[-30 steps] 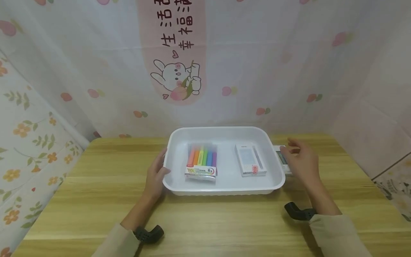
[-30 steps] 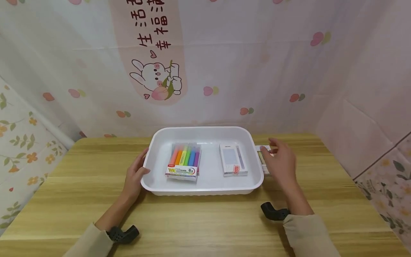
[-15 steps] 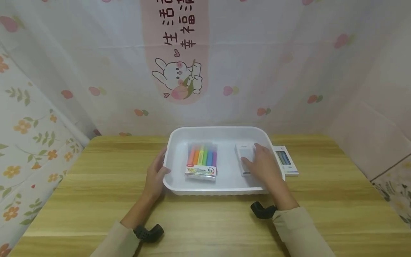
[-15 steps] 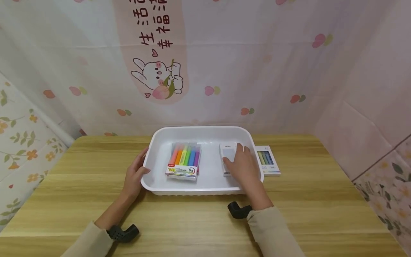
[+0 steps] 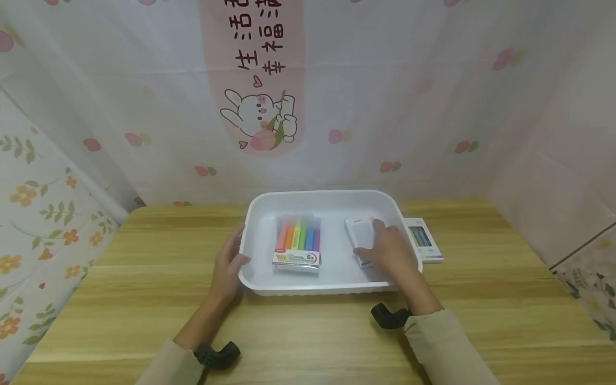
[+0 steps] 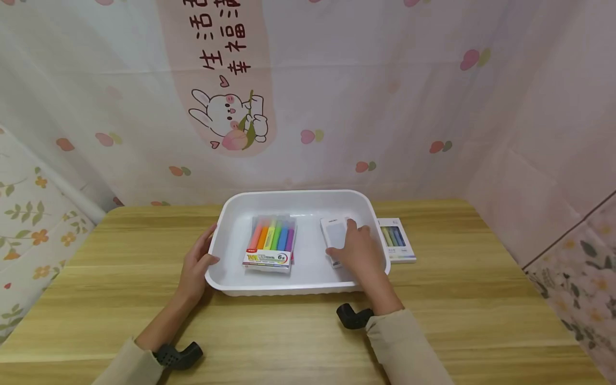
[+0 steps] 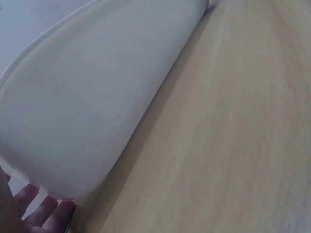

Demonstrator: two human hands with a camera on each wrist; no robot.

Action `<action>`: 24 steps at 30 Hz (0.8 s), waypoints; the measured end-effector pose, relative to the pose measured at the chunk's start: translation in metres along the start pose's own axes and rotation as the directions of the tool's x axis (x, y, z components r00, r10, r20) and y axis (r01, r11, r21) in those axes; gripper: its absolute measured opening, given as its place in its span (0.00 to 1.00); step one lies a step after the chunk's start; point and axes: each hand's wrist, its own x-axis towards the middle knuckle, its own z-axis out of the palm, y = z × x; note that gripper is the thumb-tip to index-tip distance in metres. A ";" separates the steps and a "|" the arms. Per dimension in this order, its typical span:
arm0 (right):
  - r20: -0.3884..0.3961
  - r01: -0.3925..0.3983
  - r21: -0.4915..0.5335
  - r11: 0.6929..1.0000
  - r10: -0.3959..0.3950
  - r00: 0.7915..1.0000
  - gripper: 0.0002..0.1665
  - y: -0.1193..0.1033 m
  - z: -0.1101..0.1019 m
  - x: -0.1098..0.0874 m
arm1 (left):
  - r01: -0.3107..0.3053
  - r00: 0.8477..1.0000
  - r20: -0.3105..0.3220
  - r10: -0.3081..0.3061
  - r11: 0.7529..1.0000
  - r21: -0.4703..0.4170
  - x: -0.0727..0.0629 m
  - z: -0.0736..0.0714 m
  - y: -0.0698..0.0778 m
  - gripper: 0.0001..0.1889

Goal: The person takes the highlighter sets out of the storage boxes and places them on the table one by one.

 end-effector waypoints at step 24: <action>-0.043 0.048 0.236 0.970 -0.039 0.998 0.48 0.004 -0.008 0.000 | -0.010 1.000 0.006 0.010 1.000 -0.004 -0.002 -0.001 -0.003 0.38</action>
